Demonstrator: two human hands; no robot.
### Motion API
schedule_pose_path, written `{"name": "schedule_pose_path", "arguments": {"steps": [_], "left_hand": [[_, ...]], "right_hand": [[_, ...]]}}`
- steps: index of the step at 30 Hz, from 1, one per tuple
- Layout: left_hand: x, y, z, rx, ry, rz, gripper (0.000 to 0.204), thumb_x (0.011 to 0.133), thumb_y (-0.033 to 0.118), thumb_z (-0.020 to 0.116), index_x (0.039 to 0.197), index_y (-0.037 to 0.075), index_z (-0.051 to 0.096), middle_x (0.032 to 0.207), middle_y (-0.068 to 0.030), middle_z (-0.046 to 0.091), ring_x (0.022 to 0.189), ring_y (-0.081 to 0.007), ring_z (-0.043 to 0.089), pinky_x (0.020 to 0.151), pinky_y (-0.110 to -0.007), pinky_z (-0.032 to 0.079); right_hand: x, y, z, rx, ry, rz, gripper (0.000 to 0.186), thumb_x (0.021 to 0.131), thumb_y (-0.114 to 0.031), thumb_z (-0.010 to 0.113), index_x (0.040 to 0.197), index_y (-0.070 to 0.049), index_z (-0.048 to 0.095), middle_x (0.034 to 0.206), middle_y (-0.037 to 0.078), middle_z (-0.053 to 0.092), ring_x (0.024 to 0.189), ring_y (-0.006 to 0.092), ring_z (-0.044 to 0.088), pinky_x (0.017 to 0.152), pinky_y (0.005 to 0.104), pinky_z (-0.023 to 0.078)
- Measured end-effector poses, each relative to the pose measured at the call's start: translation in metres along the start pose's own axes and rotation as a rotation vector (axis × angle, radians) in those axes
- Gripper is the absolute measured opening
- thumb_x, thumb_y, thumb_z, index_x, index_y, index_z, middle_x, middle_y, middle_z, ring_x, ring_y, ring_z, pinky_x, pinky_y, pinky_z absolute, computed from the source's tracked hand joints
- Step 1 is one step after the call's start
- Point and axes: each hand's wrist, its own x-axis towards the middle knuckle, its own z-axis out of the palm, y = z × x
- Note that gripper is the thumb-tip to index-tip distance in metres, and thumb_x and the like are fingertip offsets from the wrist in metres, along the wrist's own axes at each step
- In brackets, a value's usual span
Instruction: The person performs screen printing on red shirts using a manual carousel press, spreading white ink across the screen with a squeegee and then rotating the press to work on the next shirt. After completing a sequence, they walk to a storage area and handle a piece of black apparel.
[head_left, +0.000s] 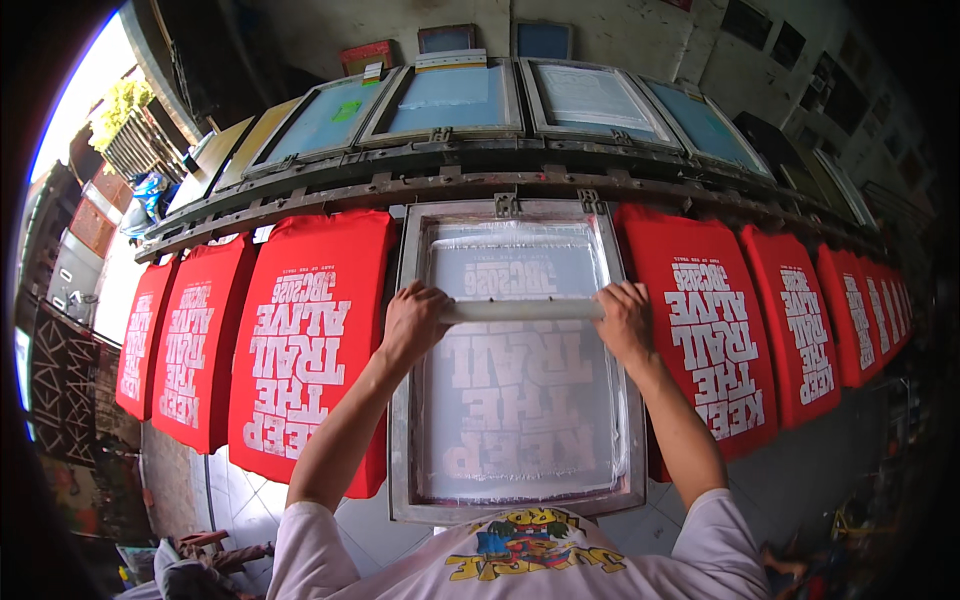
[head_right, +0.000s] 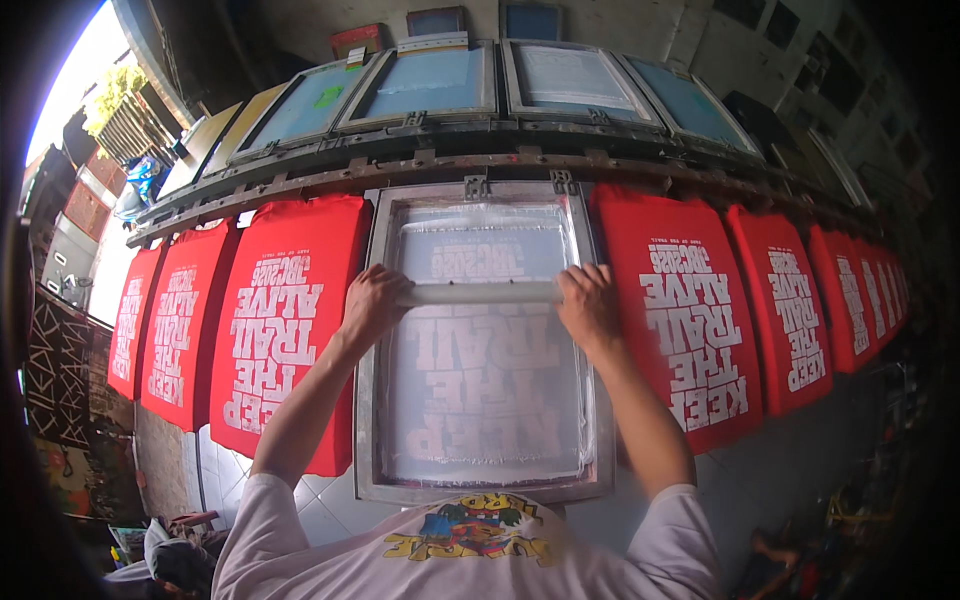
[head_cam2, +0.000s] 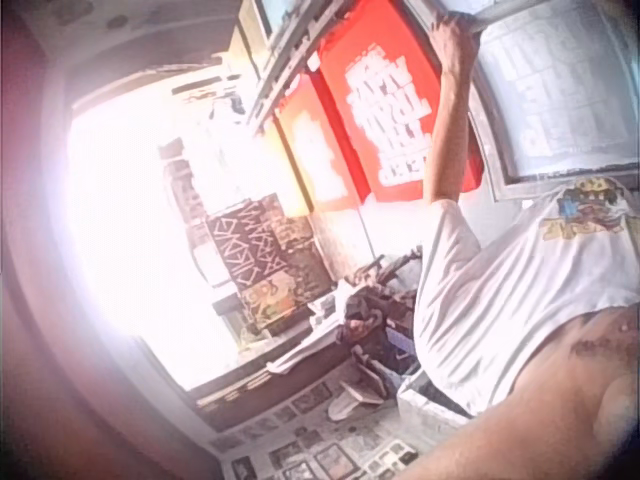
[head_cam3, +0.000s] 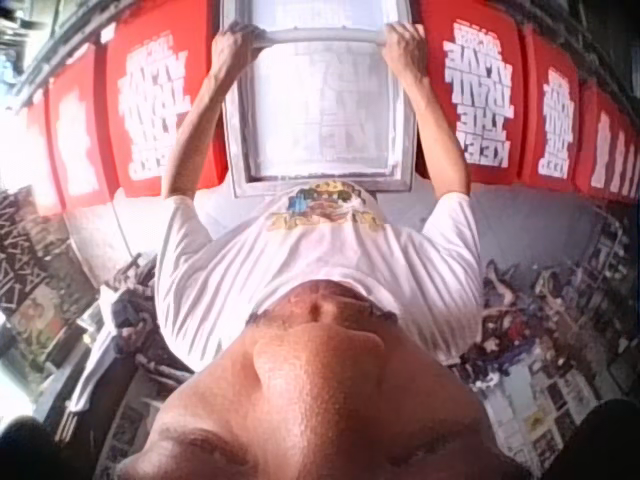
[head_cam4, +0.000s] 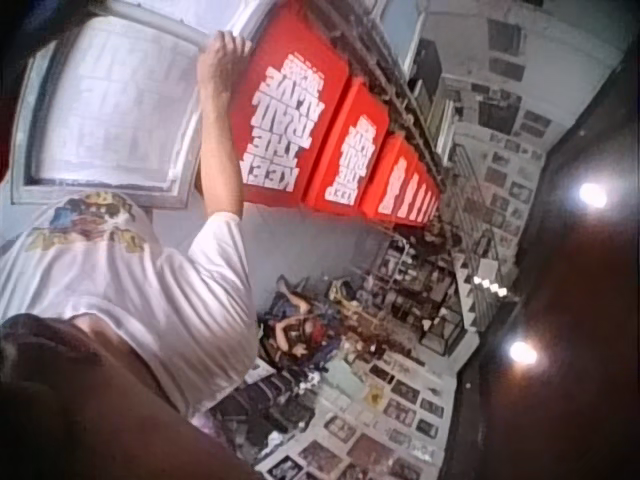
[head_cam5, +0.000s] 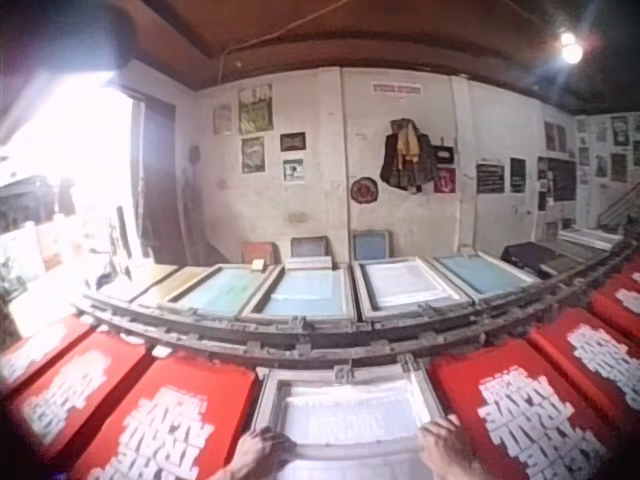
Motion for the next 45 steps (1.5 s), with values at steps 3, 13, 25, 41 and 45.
{"name": "schedule_pose_path", "arguments": {"steps": [3, 13, 25, 41, 45], "left_hand": [[0.072, -0.044, 0.018, 0.032, 0.031, 0.024, 0.025, 0.074, 0.029, 0.087, 0.088, 0.012, 0.076, 0.09, -0.0036, 0.075, 0.095, -0.0258, 0.067, 0.085, -0.039, 0.055], [0.144, -0.121, 0.088, 0.106, -0.011, -0.022, 0.035, 0.074, 0.039, 0.087, 0.092, 0.011, 0.078, 0.094, -0.009, 0.076, 0.102, -0.0306, 0.068, 0.093, -0.042, 0.055], [-0.008, -0.014, 0.037, -0.023, -0.017, -0.02, 0.021, 0.071, 0.018, 0.086, 0.09, 0.015, 0.077, 0.092, -0.0007, 0.072, 0.09, -0.0255, 0.066, 0.081, -0.038, 0.057], [-0.286, 0.169, -0.028, -0.1, -0.033, -0.158, 0.053, 0.056, 0.017, 0.085, 0.109, 0.012, 0.077, 0.115, 0.0037, 0.074, 0.088, -0.0196, 0.061, 0.08, -0.034, 0.051], [-0.269, 0.164, -0.039, -0.124, -0.077, -0.162, 0.05, 0.055, 0.013, 0.084, 0.105, 0.013, 0.077, 0.109, 0.0044, 0.074, 0.086, -0.0205, 0.061, 0.079, -0.034, 0.052]], "right_hand": [[0.071, 0.032, 0.038, -0.053, 0.008, -0.006, 0.025, 0.073, -0.01, 0.083, 0.095, -0.008, 0.071, 0.101, 0.007, 0.072, 0.102, 0.0262, 0.065, 0.091, 0.0407, 0.044], [0.143, 0.064, 0.107, -0.069, -0.022, 0.04, 0.029, 0.075, -0.02, 0.086, 0.1, -0.01, 0.075, 0.104, 0.006, 0.073, 0.108, 0.0255, 0.065, 0.095, 0.0428, 0.044], [-0.016, 0.003, 0.036, 0.01, -0.022, 0.011, 0.005, 0.082, -0.003, 0.065, 0.084, -0.007, 0.067, 0.086, 0.008, 0.067, 0.09, 0.0284, 0.065, 0.084, 0.0406, 0.046], [-0.287, -0.125, -0.075, 0.061, -0.028, 0.076, 0.007, 0.085, -0.004, 0.067, 0.091, -0.004, 0.07, 0.097, 0.007, 0.072, 0.081, 0.0255, 0.065, 0.083, 0.0408, 0.046], [-0.271, -0.122, -0.08, 0.108, -0.051, 0.077, 0.008, 0.082, -0.002, 0.068, 0.089, -0.004, 0.068, 0.091, 0.008, 0.069, 0.082, 0.027, 0.064, 0.08, 0.0421, 0.046]]}}
